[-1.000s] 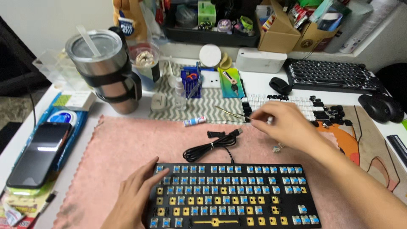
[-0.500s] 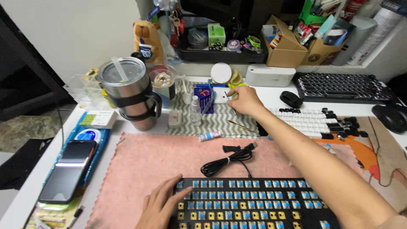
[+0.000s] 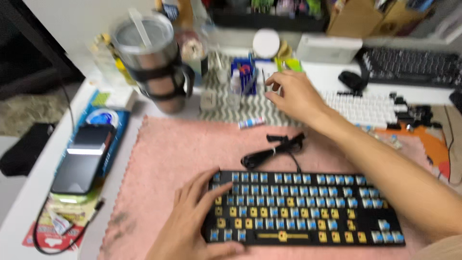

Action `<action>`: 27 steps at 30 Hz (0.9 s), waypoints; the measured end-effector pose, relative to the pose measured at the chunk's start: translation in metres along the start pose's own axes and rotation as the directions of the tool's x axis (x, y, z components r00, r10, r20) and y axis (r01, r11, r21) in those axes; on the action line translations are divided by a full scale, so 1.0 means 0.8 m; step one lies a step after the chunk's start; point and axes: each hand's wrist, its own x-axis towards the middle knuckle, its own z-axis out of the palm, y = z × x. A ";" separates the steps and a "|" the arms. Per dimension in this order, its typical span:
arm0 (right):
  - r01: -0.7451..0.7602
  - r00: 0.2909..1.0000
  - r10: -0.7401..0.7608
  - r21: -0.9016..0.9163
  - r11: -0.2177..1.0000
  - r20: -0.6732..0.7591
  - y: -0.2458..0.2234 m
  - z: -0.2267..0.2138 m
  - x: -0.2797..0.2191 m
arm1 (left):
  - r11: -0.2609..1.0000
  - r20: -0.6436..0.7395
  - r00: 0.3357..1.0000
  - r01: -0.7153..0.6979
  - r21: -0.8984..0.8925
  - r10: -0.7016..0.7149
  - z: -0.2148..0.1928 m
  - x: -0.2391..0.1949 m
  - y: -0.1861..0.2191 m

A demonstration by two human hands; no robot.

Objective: The person assembles a mechanical keyboard by inserting blue switches into the black PCB. They use a metal tool to press switches into place and handle a USB cable. The person also picks up and places down small black components and a screwdriver.

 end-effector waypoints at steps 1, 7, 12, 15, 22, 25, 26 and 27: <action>0.214 0.976 -0.214 -0.017 0.977 -0.023 -0.011 -0.016 -0.033 | 1.000 -0.005 1.000 -0.007 -0.012 0.007 -0.005 0.001 0.007; 0.380 0.912 -0.393 0.124 0.917 0.114 -0.077 -0.079 -0.249 | 1.000 -0.041 0.999 -0.014 -0.023 0.013 -0.006 0.004 0.014; 0.312 0.943 -0.322 0.117 0.943 0.078 -0.067 -0.071 -0.341 | 0.997 -0.057 0.998 0.010 -0.081 -0.014 -0.003 0.003 0.019; 0.271 0.961 -0.274 0.056 0.961 0.040 -0.061 -0.068 -0.384 | 0.993 -0.057 0.998 0.020 -0.112 -0.027 -0.003 0.003 0.026; -0.117 0.978 0.122 0.038 0.992 -0.167 -0.007 -0.069 -0.452 | 0.997 -0.062 0.996 0.063 -0.043 -0.066 -0.004 0.009 0.026; -0.177 0.951 0.178 0.029 0.984 -0.254 0.002 -0.084 -0.436 | 0.988 -0.083 0.990 0.121 0.098 -0.113 -0.002 0.007 0.028; -0.175 0.947 0.173 0.019 0.984 -0.270 -0.003 -0.094 -0.427 | 0.989 -0.093 0.991 0.105 0.100 -0.096 0.001 0.006 0.024; -0.255 0.939 0.248 0.004 0.967 -0.237 -0.008 -0.104 -0.419 | 0.981 -0.092 0.992 0.101 0.168 -0.086 0.003 0.004 0.020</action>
